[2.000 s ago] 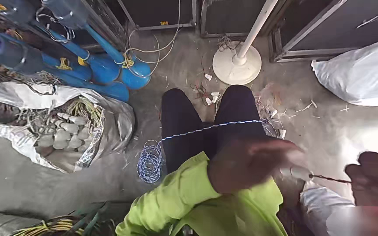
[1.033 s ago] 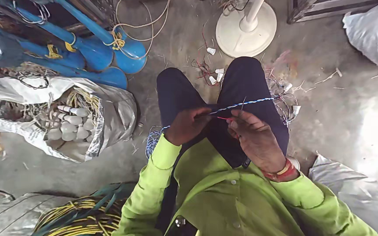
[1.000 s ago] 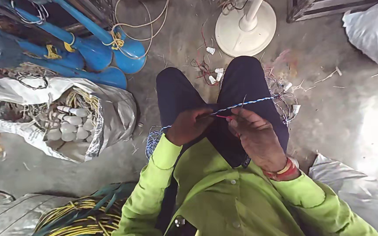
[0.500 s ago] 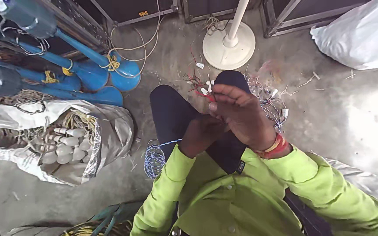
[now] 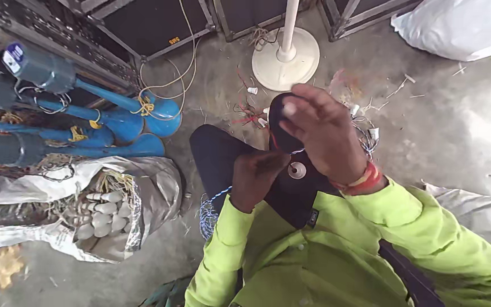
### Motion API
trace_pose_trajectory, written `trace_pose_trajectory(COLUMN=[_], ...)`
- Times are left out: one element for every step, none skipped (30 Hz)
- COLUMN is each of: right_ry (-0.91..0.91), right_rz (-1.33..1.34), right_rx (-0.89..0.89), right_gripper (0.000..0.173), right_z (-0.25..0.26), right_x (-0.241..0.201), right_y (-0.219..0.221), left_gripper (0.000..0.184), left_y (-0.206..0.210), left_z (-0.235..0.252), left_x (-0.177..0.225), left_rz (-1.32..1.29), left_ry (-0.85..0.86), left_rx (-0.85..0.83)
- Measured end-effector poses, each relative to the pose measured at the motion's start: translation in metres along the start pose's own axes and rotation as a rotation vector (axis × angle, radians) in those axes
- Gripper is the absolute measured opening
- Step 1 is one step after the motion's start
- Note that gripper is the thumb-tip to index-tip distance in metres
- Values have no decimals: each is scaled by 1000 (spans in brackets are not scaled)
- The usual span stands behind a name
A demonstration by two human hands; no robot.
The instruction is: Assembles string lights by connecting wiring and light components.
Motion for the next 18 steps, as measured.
trace_pose_trajectory(right_ry=[-65, -119, -158, -174, -161, -122, -59, -18, 3, 10, -10, -82, -186, -311, -434, -533, -611, -662], right_rz=[-41, -75, -110, -159, -238, -334, -437, -545, -652, -754, -831, -863, -817, -764, -742, -717, -687, -651], right_rx=[65, 115, 136, 141, 141, 135, 99, 44, -36, -116, -174, -189, -186, -192, -200, -215, -235, -264], right_gripper=[32, 24, 17, 14, 14, 15, 18, 21, 25, 30, 38, 49, 59, 64, 63, 59, 53, 44], right_z=[-5, -12, -19, -27, -34, -38, -40, -39, -38, -37, -34, -29, -25, -21, -18, -18, -18, -21], right_x=[3, 10, 21, 34, 49, 63, 74, 81, 84, 86, 87, 87, 81, 75, 69, 65, 63, 61], right_y=[-10, -17, -23, -26, -29, -31, -32, -29, -23, -13, -4, 3, 9, 15, 20, 24, 26, 27], left_gripper=[11, 10, 9, 9, 8, 9, 10, 11, 13, 14, 16, 18, 21, 23, 26, 28, 27, 26], left_y=[-2, -5, -8, -10, -11, -11, -11, -11, -12, -14, -14, -14, -12, -10, -8, -7, -4, -2], left_z=[0, 0, 0, -1, -1, -1, -1, -2, -4, -6, -7, -9, -11, -13, -15, -18, -20, -22], left_x=[-4, -7, -11, -13, -14, -15, -15, -15, -15, -15, -14, -13, -13, -12, -14, -15, -18, -19], left_rz=[-26, -51, -63, -65, -59, -53, -46, -51, -58, -68, -69, -75, -89, -114, -151, -197, -240, -268], left_ry=[-22, -53, -95, -142, -182, -202, -208, -207, -208, -214, -221, -232, -253, -274, -288, -295, -286, -270], left_rx=[3, 8, 13, 18, 25, 24, 15, 4, 5, 6, -2, -28, -70, -117, -163, -210, -258, -301])
Point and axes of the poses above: each hand's wrist, its own z-axis towards the middle knuckle, its own y-axis out of the palm, x = y × z, the point moved 8 cm from there along z, towards the middle knuckle, and after that the axes turned 9 degrees about y, right-handed, at the moved point
